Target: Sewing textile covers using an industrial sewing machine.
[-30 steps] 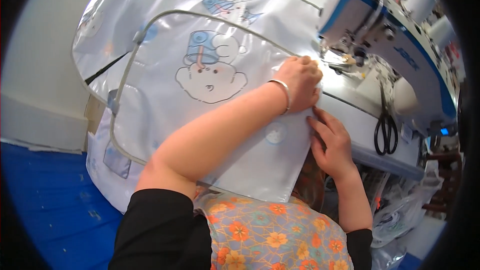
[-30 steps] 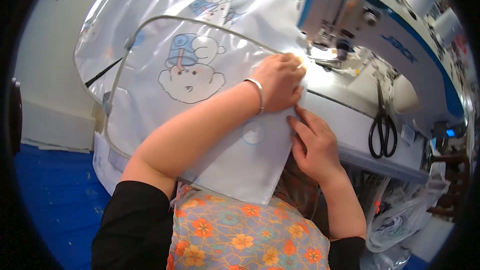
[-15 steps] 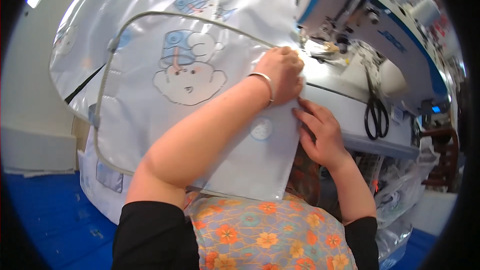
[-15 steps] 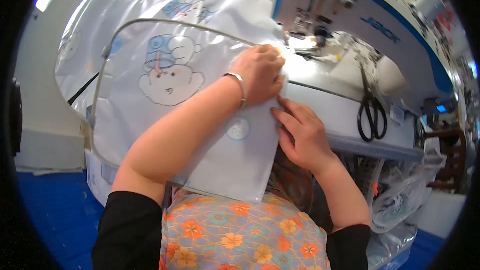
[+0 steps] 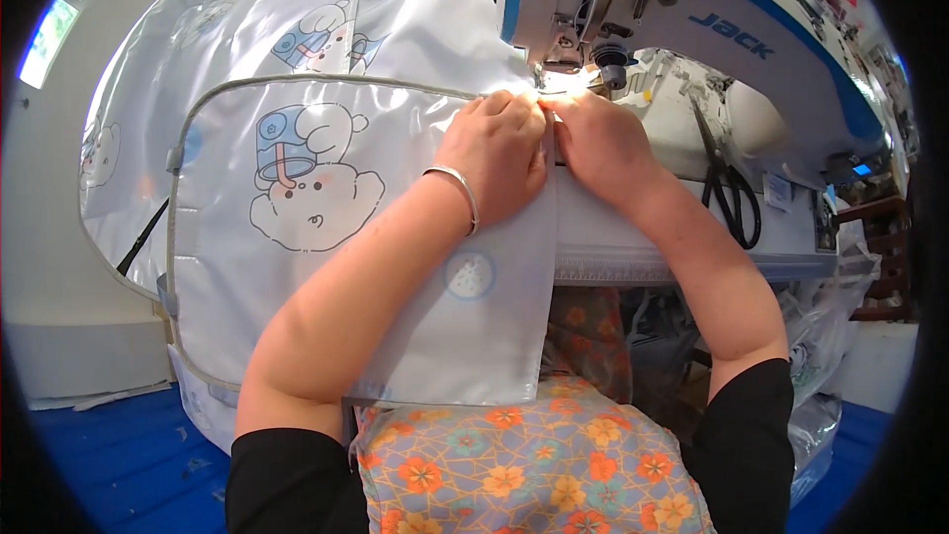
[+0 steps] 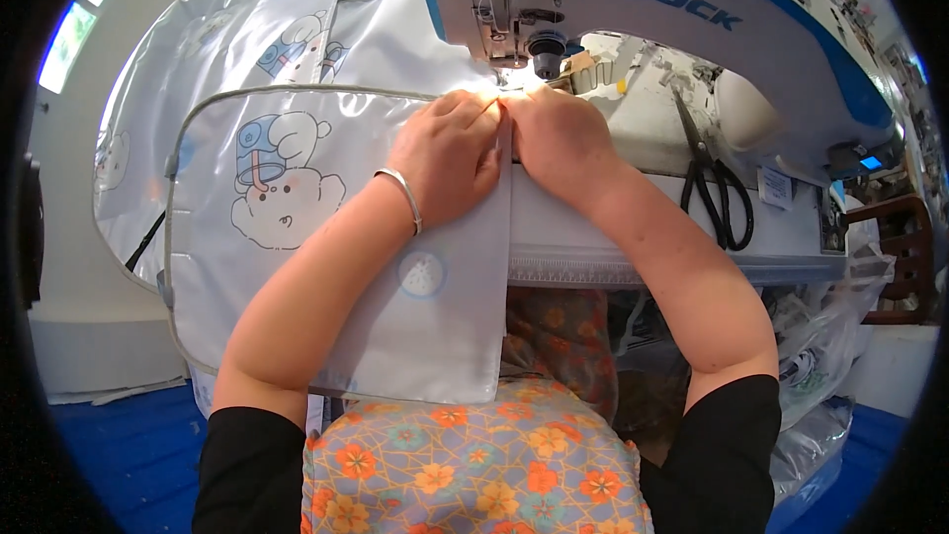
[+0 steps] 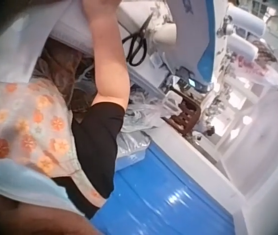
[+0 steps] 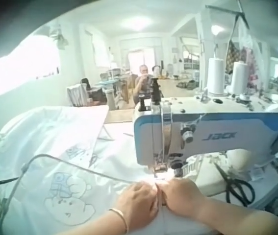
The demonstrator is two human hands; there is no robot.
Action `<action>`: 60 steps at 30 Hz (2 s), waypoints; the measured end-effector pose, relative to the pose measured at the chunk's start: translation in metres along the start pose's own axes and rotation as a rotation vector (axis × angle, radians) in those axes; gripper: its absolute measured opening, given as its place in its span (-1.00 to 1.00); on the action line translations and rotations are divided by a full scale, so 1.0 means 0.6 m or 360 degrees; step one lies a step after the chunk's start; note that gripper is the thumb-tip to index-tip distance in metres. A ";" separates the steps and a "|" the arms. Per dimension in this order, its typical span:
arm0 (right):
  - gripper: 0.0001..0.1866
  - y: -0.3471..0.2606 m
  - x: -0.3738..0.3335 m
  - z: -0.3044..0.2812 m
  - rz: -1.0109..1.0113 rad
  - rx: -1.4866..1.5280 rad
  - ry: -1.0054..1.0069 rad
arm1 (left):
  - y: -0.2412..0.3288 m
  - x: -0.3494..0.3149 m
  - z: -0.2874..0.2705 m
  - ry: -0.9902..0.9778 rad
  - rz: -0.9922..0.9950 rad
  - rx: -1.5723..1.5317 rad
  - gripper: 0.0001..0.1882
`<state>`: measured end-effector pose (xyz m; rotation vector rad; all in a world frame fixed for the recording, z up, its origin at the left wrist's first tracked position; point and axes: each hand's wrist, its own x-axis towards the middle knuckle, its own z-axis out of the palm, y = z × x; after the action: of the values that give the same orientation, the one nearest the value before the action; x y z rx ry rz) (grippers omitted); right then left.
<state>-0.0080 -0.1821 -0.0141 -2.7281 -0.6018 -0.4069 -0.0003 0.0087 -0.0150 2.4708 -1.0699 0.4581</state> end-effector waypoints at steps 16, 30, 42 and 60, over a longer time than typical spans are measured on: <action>-0.78 0.000 -0.007 -0.014 0.0033 0.0123 -0.0100 | -0.018 0.017 -0.004 0.0046 0.0077 0.0010 -0.81; -0.80 0.081 -0.465 -0.176 0.0949 -0.0098 0.1033 | -0.037 0.026 0.006 -0.0115 0.0208 0.0109 -0.62; -0.71 0.344 -0.741 -0.128 0.2304 -0.0363 0.0537 | -0.087 0.019 0.016 -0.0174 0.0257 0.0113 -0.58; -0.65 -0.076 -0.283 -0.215 0.0018 0.0912 0.0598 | 0.261 0.004 -0.117 -0.0849 -0.0562 -0.1866 -0.59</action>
<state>-0.2030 -0.2500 0.0571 -2.0438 -0.5021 -0.6155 -0.1252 -0.0562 0.0831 1.6124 -0.6933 -0.7784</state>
